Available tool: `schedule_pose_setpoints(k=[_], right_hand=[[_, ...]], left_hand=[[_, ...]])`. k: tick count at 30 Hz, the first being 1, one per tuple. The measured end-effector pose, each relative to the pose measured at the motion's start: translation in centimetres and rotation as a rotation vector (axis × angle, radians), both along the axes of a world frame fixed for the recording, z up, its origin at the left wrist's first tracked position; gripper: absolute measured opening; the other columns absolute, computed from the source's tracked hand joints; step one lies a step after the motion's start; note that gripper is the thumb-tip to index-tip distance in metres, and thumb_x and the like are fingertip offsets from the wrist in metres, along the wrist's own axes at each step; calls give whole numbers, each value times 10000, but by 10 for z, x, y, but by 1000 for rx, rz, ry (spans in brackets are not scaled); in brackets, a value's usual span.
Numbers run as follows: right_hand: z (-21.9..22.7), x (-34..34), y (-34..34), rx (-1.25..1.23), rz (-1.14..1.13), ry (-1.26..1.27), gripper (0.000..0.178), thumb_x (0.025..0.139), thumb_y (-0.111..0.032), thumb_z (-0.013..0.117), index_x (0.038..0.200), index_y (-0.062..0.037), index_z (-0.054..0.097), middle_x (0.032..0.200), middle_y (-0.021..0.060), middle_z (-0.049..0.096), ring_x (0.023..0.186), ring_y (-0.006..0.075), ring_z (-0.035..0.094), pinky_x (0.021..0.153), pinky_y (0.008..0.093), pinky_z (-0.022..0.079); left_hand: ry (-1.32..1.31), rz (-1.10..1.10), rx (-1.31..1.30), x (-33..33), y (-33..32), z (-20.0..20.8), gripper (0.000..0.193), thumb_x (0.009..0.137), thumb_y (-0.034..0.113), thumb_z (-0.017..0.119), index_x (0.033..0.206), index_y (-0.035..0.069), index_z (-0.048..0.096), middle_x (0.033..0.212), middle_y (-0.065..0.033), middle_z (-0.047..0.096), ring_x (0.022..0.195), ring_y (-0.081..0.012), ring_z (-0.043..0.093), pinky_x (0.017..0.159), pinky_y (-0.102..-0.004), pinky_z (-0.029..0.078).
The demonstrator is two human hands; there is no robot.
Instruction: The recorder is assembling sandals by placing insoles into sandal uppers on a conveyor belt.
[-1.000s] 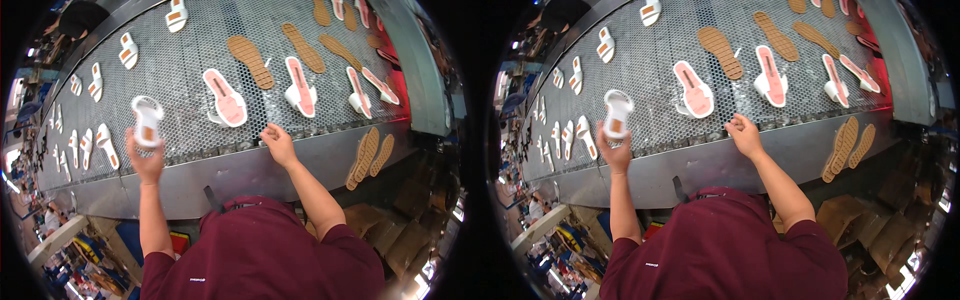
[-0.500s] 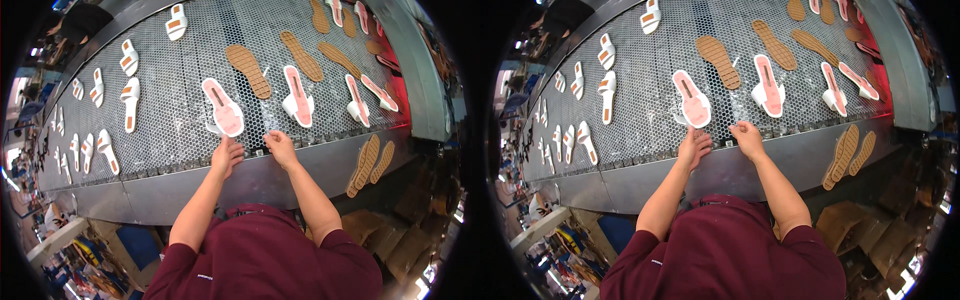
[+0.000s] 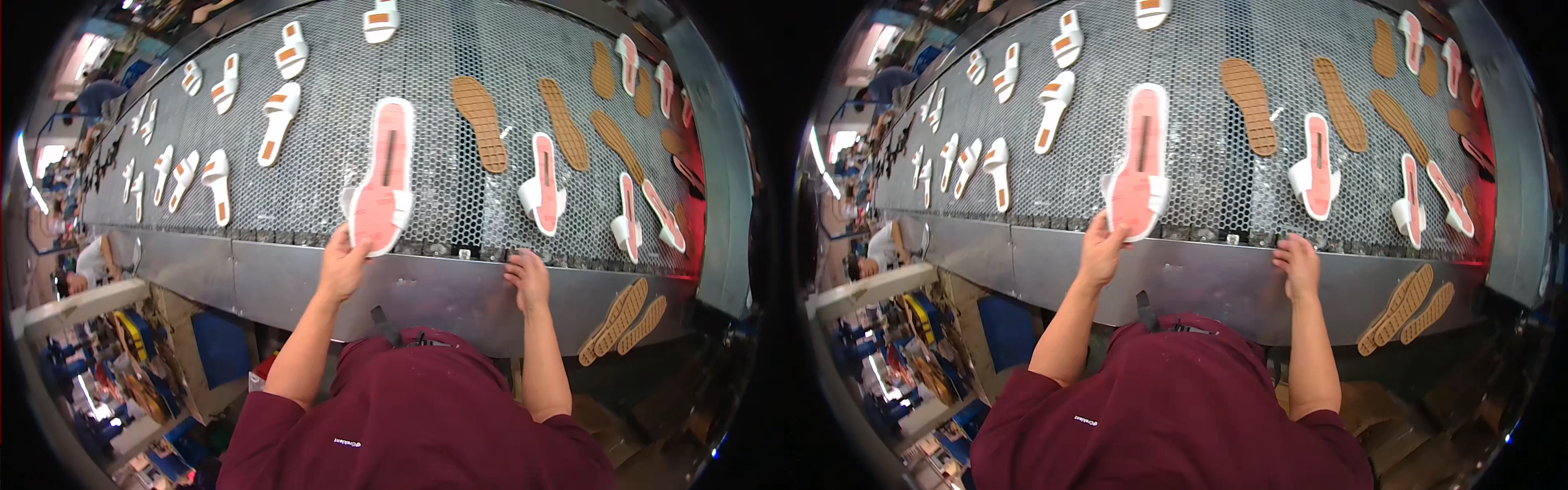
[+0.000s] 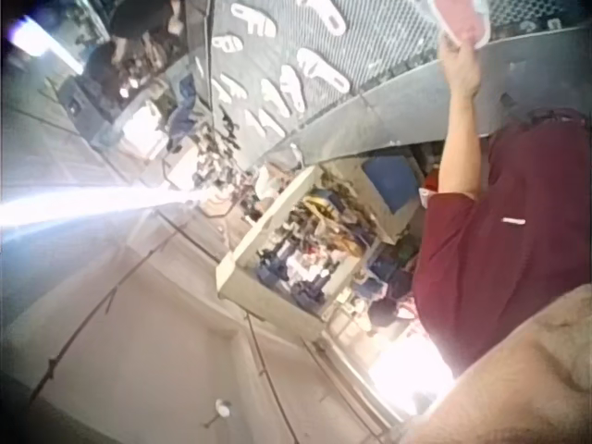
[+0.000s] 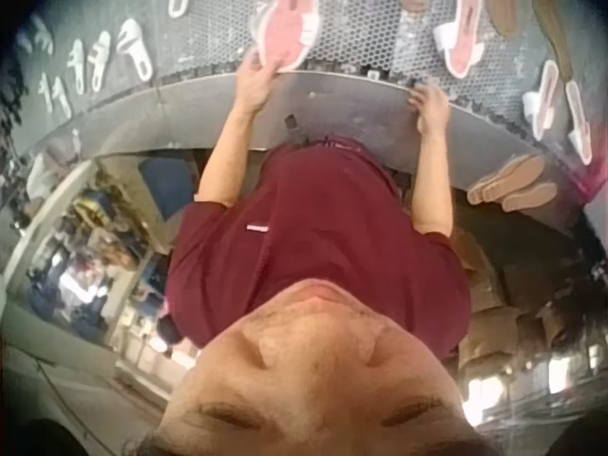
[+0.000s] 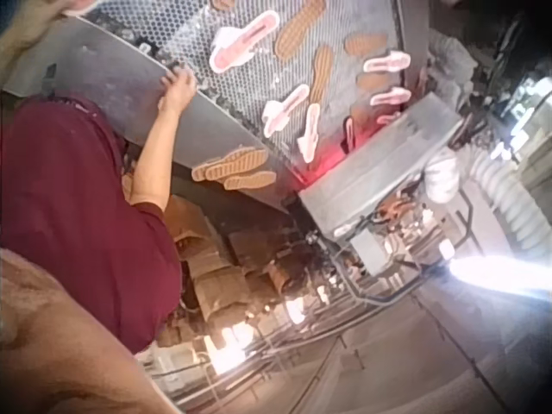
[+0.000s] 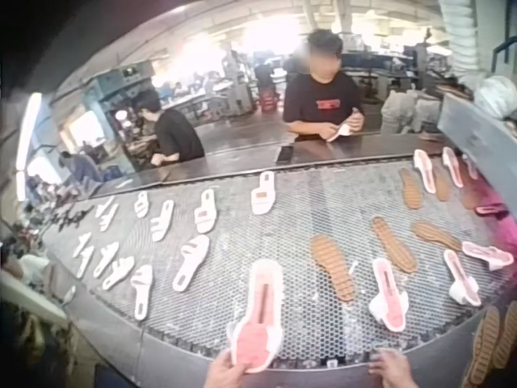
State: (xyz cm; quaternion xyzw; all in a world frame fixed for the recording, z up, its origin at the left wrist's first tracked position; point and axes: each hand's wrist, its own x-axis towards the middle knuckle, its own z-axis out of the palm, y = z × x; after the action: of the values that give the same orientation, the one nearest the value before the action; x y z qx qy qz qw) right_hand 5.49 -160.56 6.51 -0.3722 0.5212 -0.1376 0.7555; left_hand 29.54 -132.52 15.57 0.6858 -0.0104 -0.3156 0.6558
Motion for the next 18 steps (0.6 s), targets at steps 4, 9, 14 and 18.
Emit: schedule_pose_setpoints(k=[4,9,14,18], right_hand=[[-13,-30,-38,34,-136,69,675,932,-567,571,1316,-20,473,1102,141,589,897,223,594,749,345,511],[-22,-19,-79,116,-55,36,595,916,-595,585,1158,-51,574,935,47,637,805,156,607,713,301,516],[-34,3,-93,160,-61,-80,313,952,-403,607,982,-92,618,866,9,657,756,116,619,687,284,534],[-31,4,-93,169,-122,-144,187,963,-274,604,981,-88,613,879,22,658,777,129,618,716,292,534]], left_hand=[[-45,384,-52,19,108,25,279,962,111,586,1233,134,527,1049,-25,687,836,-105,657,639,-256,520],[10,791,-14,28,284,-4,240,969,184,579,1203,139,541,981,-16,670,808,-164,654,620,-269,483],[208,972,187,32,362,-38,241,954,153,544,1190,107,556,958,-53,675,765,-185,655,559,-269,456],[168,997,194,45,393,-49,246,941,150,539,1181,96,555,895,-37,658,616,-156,599,458,-242,443]])
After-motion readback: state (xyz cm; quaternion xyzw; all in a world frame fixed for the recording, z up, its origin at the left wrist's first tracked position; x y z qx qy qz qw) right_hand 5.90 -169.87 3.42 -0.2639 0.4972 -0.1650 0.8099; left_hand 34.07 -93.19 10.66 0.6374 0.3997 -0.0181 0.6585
